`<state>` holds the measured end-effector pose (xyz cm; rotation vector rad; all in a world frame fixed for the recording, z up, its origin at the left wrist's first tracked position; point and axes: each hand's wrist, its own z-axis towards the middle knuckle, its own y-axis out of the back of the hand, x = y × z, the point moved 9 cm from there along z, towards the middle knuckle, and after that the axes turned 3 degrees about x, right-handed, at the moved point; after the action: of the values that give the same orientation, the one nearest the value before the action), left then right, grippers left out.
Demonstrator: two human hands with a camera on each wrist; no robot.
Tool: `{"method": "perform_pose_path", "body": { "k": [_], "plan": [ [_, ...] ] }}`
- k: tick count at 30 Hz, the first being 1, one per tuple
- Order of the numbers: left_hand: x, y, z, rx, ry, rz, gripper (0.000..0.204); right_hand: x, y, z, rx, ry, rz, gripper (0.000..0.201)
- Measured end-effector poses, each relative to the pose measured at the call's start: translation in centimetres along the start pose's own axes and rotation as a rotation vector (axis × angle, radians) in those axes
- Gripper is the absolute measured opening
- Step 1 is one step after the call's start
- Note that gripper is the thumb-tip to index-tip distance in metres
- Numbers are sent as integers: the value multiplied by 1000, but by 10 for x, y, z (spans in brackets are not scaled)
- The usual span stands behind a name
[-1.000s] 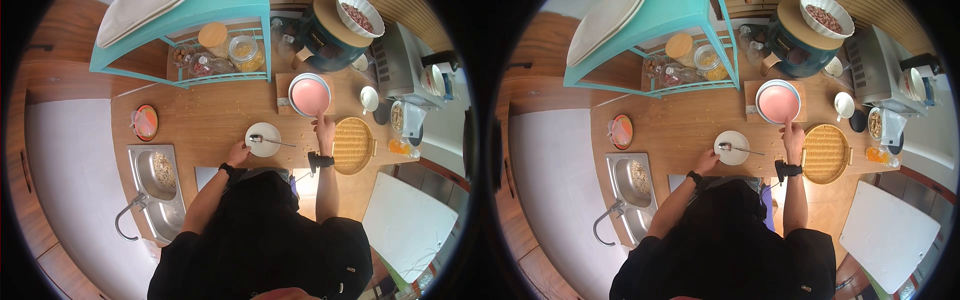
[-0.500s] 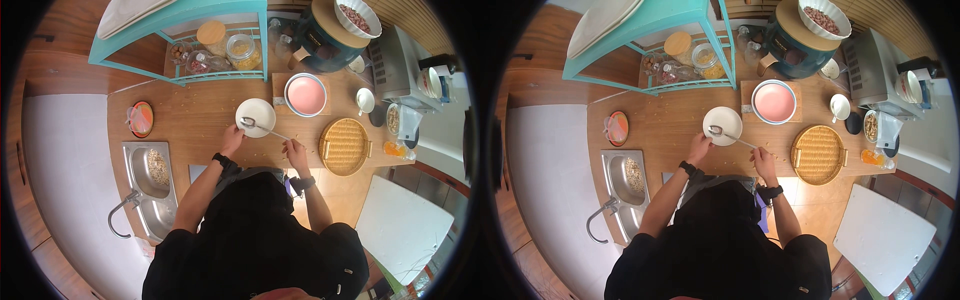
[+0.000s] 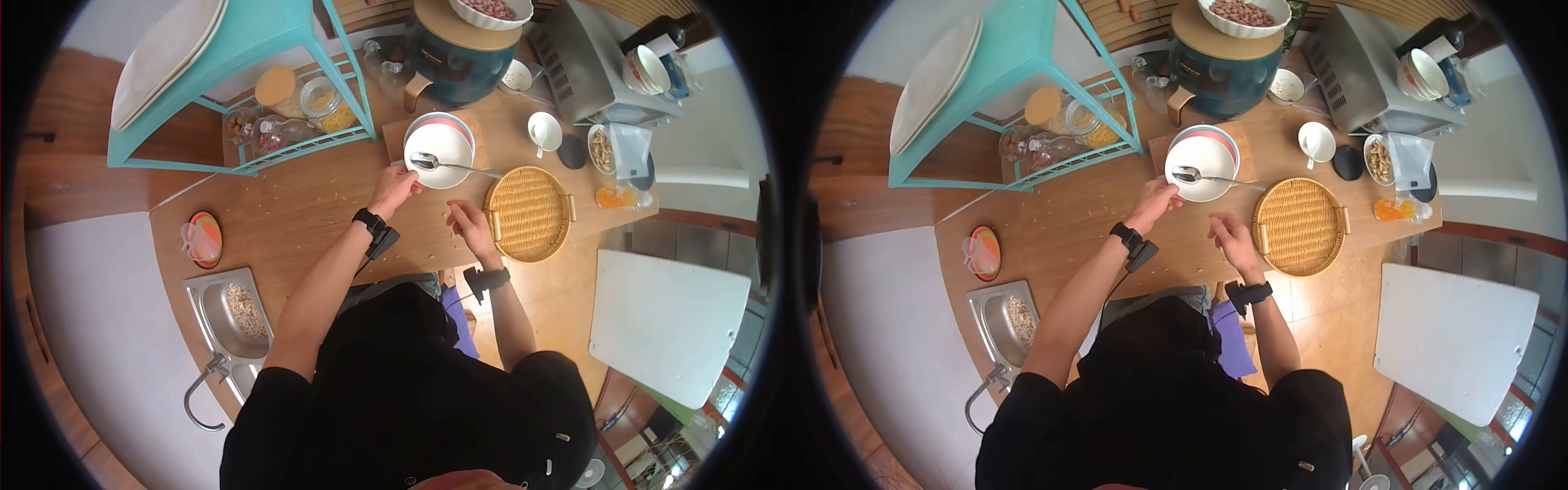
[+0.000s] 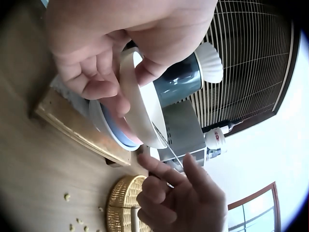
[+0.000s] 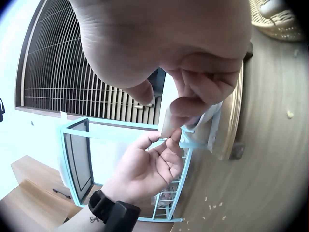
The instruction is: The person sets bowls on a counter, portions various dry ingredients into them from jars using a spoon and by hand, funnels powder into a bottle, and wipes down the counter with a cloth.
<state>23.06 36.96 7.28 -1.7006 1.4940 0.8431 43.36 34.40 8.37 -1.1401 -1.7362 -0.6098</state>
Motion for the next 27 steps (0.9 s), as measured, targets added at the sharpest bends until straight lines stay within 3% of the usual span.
{"method": "perform_pose_path", "body": {
  "k": [3, 6, 9, 12, 13, 14, 16, 17, 19, 23, 24, 26, 27],
  "plan": [
    [8, -3, 7, -43, 22, -90, 24, -29, 17, -14, -70, -8, -220, 33],
    [20, -2, 20, -58, -21, -121, 29, -58, 13, -27, -85, -60, -219, 33],
    [12, 7, 13, -111, -60, 65, 33, -61, -15, -34, -22, -74, -277, 31],
    [10, 19, -9, -168, -134, 15, 35, -62, -53, -33, 74, -19, -354, 29],
    [6, 25, -29, -118, -74, 103, 37, -53, -68, -33, 90, 33, -443, 25],
    [19, 40, -44, -148, -72, 82, 37, -52, -80, -32, 123, 33, -459, 25],
    [39, 66, -80, -175, -240, 78, 33, -45, -112, -30, 240, 149, -609, 25],
    [83, 88, -86, -195, -273, -2, 32, -53, -122, -26, 280, 187, -676, 24],
    [116, 139, -155, -393, -113, 32, 31, -58, -145, -23, 360, 216, -702, 21],
    [246, 234, -313, -1012, -112, -40, 22, -52, -191, -22, 530, 259, -872, 19],
    [264, 241, -362, -1116, -99, -183, 22, -54, -199, -21, 560, 254, -880, 19],
    [319, 240, -465, -1505, 116, 45, 24, -52, -217, -19, 653, 357, -956, 19],
    [359, 230, -515, -1687, 237, 18, 33, -54, -222, -15, 674, 358, -965, 19]
  ]
}}
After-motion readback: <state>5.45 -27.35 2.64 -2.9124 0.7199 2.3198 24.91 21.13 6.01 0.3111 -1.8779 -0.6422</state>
